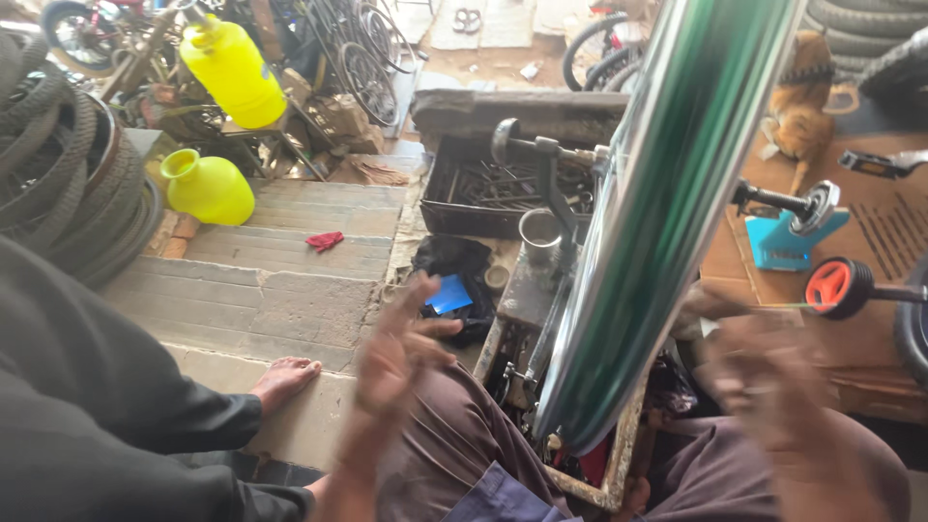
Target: The person threads spokes through a bicycle rim and tightens them by hand while the wheel is mounted on a truing stand.
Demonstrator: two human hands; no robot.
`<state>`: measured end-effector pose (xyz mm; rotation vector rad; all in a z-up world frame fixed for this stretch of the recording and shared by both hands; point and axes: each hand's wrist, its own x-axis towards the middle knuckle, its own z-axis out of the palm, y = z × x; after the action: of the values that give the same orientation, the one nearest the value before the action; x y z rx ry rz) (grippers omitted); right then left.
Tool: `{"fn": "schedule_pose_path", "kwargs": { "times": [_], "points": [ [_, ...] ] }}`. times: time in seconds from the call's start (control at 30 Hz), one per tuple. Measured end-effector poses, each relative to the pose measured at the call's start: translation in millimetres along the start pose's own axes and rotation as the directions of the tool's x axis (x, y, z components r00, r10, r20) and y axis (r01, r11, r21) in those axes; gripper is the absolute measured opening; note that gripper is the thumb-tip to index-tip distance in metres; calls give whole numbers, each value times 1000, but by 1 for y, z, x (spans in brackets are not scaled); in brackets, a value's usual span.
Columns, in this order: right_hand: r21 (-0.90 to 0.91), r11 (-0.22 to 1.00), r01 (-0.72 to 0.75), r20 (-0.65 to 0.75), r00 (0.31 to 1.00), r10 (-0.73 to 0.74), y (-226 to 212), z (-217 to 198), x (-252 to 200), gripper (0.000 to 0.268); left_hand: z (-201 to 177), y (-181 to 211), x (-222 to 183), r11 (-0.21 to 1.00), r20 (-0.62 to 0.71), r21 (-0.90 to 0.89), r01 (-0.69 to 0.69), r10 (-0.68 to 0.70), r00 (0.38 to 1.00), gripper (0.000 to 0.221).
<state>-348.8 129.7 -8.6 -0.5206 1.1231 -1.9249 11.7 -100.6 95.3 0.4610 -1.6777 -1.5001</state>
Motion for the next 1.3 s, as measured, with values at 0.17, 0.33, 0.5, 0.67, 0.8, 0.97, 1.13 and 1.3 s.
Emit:
{"fn": "schedule_pose_path", "kwargs": {
  "times": [0.17, 0.33, 0.5, 0.67, 0.8, 0.97, 1.13, 1.3],
  "points": [
    [21, 941, 337, 211, 919, -334, -99, 64, 13, 56, -25, 55, 41, 854, -56, -508, -113, 98, 994, 99],
    [384, 916, 117, 235, 947, -219, -101, 90, 17, 41, -23, 47, 41, 926, -16, -376, -39, 35, 999, 107],
    [528, 849, 29, 262, 945, -196, -101, 110, 35, 44, -34, 52, 25, 334, 161, -942, 39, 346, 924, 118],
    [576, 818, -7, 287, 938, -193, -114, 128, 42, 54, -33, 51, 54, 196, -87, -977, -87, 13, 996, 115],
    [517, 855, -28, 189, 978, -83, -96, 123, 34, 77, -22, 28, 37, 211, -65, -976, -42, -102, 993, 115],
    [665, 739, -107, 245, 966, -80, -60, 100, 26, 53, -20, 5, 16, 141, 11, -990, 27, -111, 994, 109],
    [418, 908, -35, 242, 968, -74, -83, 102, 31, 49, -21, -51, 13, 836, -226, -418, 356, -476, 850, 72],
    [67, 943, 325, 187, 925, -332, -116, 151, 33, 44, -11, -96, -13, 688, -362, 354, 633, -523, 771, 46]
  ]
}}
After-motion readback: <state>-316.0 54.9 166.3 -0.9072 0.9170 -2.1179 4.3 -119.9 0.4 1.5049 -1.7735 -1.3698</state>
